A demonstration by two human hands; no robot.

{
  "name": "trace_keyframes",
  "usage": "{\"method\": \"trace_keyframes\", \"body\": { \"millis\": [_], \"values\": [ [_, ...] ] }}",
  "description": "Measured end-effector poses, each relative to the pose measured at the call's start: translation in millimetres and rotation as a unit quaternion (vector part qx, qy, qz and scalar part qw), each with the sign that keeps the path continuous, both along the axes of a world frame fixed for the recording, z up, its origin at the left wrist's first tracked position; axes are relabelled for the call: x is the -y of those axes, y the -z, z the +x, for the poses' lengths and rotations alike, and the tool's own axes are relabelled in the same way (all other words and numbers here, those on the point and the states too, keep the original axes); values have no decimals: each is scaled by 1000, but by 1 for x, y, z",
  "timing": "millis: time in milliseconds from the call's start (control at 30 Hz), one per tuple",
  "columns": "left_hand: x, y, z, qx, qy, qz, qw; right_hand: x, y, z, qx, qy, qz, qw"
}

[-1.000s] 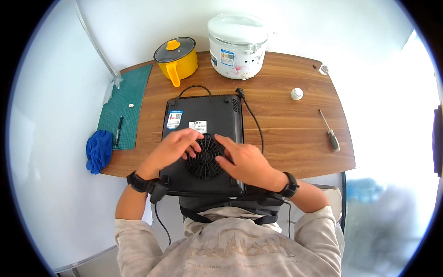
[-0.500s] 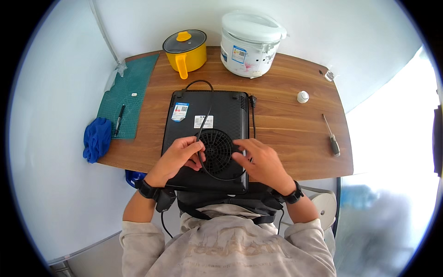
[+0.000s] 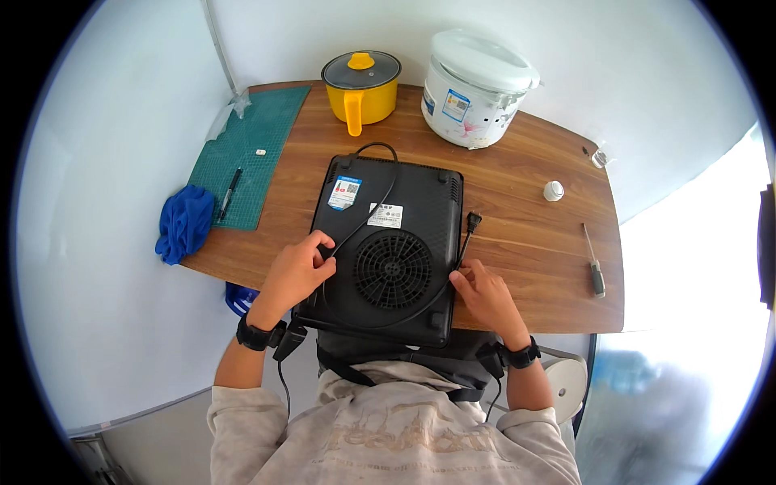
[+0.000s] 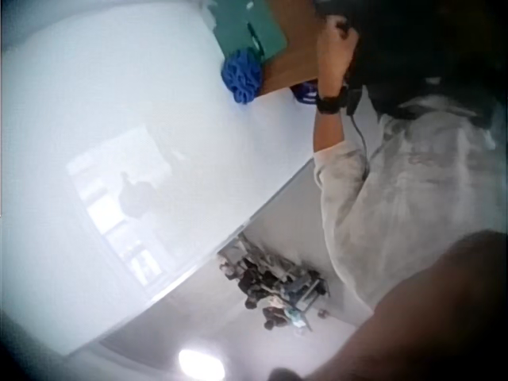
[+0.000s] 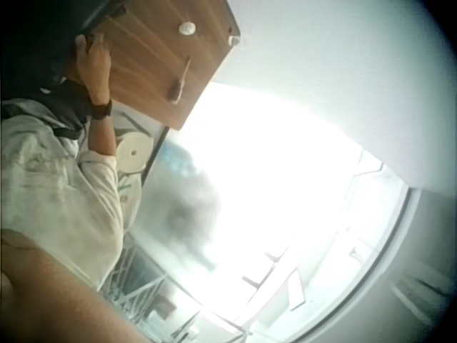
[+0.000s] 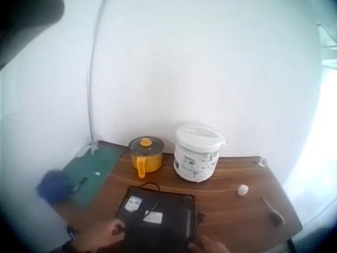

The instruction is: The person uses a screwdriver to remove screws from the underside of a black induction cooktop, then wipes its surface with a blue cloth. They flip the cooktop over, move it aside, and proceed to unscrew the bottom of a yellow pot, removing its base plate to expose internal components.

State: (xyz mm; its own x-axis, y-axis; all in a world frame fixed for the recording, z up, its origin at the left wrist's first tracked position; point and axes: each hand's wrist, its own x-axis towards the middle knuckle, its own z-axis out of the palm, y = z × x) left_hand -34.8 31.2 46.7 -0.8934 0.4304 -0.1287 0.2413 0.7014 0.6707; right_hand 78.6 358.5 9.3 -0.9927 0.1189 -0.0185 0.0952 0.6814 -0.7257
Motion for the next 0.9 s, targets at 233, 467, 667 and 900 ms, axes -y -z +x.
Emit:
{"method": "trace_keyframes", "body": {
  "millis": [233,467,667,900],
  "values": [
    [8,10,10,-99,-98,-53,989,11,5,0,-11,31,20,999],
    [18,27,13,-42,-60,-53,996,28,-7,5,-27,39,110,993],
    [13,26,15,-26,-70,-37,997,22,-2,7,-36,43,44,997],
    [11,31,17,-26,-93,-20,995,19,-7,9,-22,34,17,999]
  ]
}}
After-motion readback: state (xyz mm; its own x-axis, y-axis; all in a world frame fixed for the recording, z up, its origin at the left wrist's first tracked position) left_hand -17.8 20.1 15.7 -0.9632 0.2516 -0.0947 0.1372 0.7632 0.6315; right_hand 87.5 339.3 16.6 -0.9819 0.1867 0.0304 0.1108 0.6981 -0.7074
